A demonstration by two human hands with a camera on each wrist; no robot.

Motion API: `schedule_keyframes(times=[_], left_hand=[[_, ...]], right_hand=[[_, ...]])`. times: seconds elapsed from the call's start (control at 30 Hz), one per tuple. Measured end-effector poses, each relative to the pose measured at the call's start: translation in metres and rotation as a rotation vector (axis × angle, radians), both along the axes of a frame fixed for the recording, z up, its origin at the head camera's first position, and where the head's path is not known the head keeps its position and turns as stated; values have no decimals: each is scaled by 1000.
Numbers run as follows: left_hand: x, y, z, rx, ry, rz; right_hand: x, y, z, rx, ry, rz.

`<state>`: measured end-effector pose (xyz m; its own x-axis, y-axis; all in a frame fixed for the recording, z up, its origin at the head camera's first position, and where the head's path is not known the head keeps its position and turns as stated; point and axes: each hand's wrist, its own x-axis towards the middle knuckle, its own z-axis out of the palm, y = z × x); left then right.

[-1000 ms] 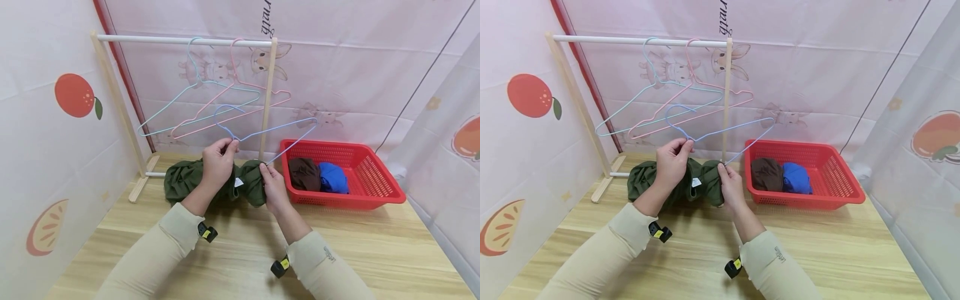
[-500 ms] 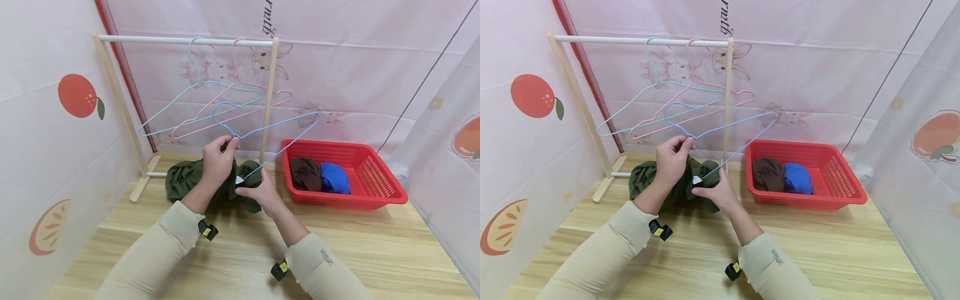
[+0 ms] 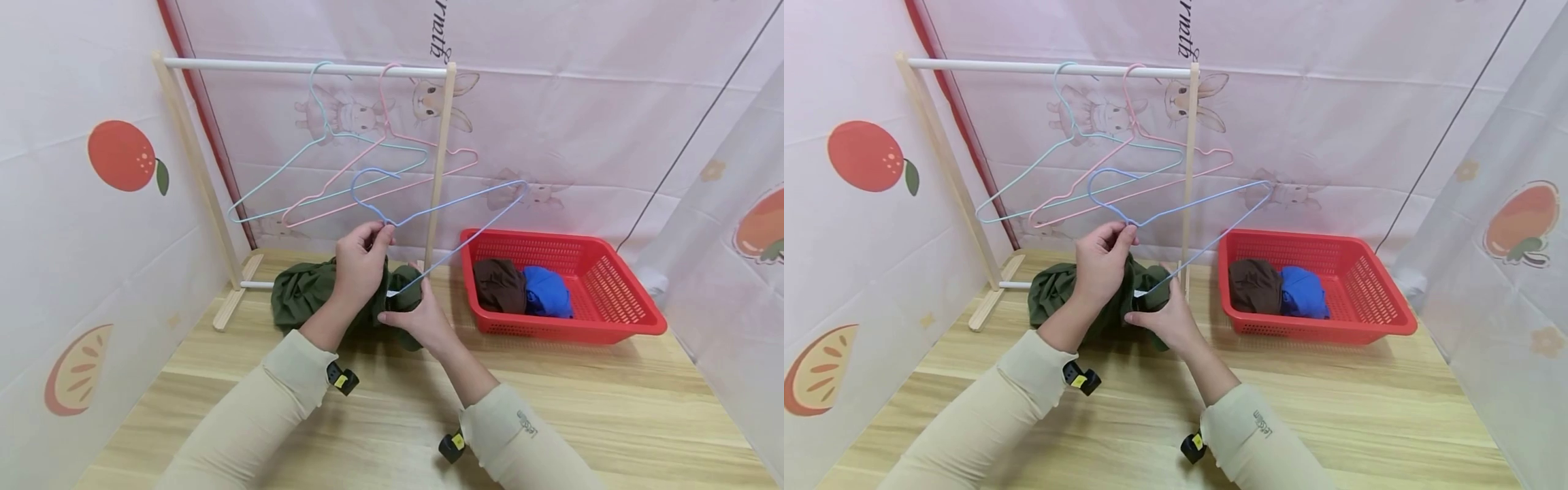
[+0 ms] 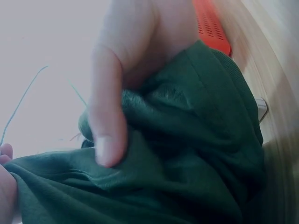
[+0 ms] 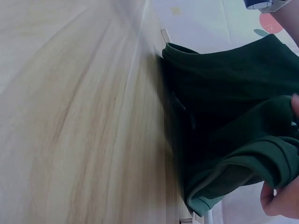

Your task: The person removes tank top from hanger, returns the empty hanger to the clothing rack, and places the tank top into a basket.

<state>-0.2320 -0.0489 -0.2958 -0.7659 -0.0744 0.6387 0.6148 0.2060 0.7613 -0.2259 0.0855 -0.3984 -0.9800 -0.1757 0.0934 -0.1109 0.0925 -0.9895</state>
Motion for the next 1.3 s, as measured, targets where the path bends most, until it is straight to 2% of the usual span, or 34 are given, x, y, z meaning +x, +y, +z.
schedule_keyframes(times=[0.07, 0.23, 0.43, 0.67, 0.77, 0.9, 1.03, 1.13, 1.3], left_hand=[[2, 0, 1, -7, -19, 0], [-12, -5, -12, -29, -28, -23], [-11, -7, -14, -94, -34, -33], [-9, -7, -14, -178, -98, -18], [-7, -8, -12, -257, -129, 23], [-4, -6, -11, -404, -158, 120], [-3, -3, -13, -556, -190, 188], [-3, -1, -14, -608, -180, 178], [-4, -1, -18, -563, -145, 111]], right_hand=[[-2, 0, -6, 3, 40, -39], [0, -1, -5, 45, 93, -110], [2, -1, -4, 39, 116, -129], [4, -2, -6, -3, 108, -122], [3, -3, -5, -74, 65, -117], [4, -5, -4, -153, -4, -119], [3, -6, -4, -158, -24, -124], [2, -6, -6, -150, -17, -139], [2, -5, -7, -142, -3, -144]])
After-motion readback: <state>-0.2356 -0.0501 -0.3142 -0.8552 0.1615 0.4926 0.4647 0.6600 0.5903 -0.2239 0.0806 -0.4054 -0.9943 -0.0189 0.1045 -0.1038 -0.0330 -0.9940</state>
